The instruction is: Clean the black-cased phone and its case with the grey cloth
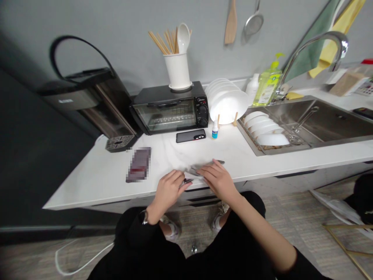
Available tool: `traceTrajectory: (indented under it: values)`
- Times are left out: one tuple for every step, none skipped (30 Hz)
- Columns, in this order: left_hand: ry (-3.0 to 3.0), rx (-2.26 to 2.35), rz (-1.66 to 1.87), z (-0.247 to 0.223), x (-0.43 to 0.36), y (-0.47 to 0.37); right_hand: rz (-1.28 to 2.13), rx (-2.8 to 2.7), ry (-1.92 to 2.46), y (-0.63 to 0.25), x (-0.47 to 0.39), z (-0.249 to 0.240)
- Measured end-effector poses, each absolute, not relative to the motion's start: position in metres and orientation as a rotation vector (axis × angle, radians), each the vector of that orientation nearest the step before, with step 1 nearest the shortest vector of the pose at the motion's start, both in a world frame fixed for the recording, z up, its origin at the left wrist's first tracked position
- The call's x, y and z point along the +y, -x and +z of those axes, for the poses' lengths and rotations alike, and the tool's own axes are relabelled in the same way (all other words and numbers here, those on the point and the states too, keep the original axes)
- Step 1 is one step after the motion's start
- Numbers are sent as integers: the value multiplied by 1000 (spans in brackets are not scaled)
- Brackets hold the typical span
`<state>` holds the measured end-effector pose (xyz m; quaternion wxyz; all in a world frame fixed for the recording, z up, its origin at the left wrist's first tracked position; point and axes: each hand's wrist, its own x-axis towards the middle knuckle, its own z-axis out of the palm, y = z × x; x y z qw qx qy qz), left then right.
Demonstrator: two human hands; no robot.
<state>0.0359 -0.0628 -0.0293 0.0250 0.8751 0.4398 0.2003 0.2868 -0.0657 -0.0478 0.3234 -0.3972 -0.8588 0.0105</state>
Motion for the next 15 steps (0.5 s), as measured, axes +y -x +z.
traceTrajectory:
  values:
    - [-2619, 1378, 714, -32, -58, -37, 2, -2232, 1079, -285, -55, -44]
    - [-2537, 1395, 798, -34, -53, -37, -24, -2218, 1113, -281, -45, -41]
    - [-2476, 1411, 860, -36, -48, -38, -46, -2209, 1144, -277, -34, -38]
    - [-2445, 1422, 893, -38, -43, -38, -65, -2199, 1171, -272, -23, -35]
    - [-2441, 1430, 899, -40, -40, -38, -78, -2195, 1195, -267, -13, -34]
    - [-2445, 1442, 889, -41, -36, -38, -81, -2197, 1215, -263, -4, -33]
    - [-2441, 1461, 877, -41, -34, -38, -73, -2209, 1233, -259, 4, -33]
    - [-2422, 1480, 865, -40, -31, -38, -55, -2229, 1245, -256, 10, -34]
    - [-2397, 1495, 851, -39, -30, -38, -32, -2252, 1251, -253, 15, -35]
    - [-2374, 1506, 831, -38, -28, -38, -5, -2277, 1251, -250, 17, -37]
    - [-2360, 1513, 813, -37, -27, -38, 24, -2301, 1245, -249, 18, -38]
    - [-2354, 1517, 799, -35, -26, -38, 47, -2324, 1230, -248, 16, -40]
    - [-2355, 1520, 790, -35, -25, -38, 61, -2350, 1204, -248, 13, -41]
    - [-2359, 1525, 785, -34, -25, -38, 67, -2384, 1166, -249, 7, -42]
    - [-2363, 1533, 784, -34, -24, -38, 67, -2429, 1120, -252, 0, -43]
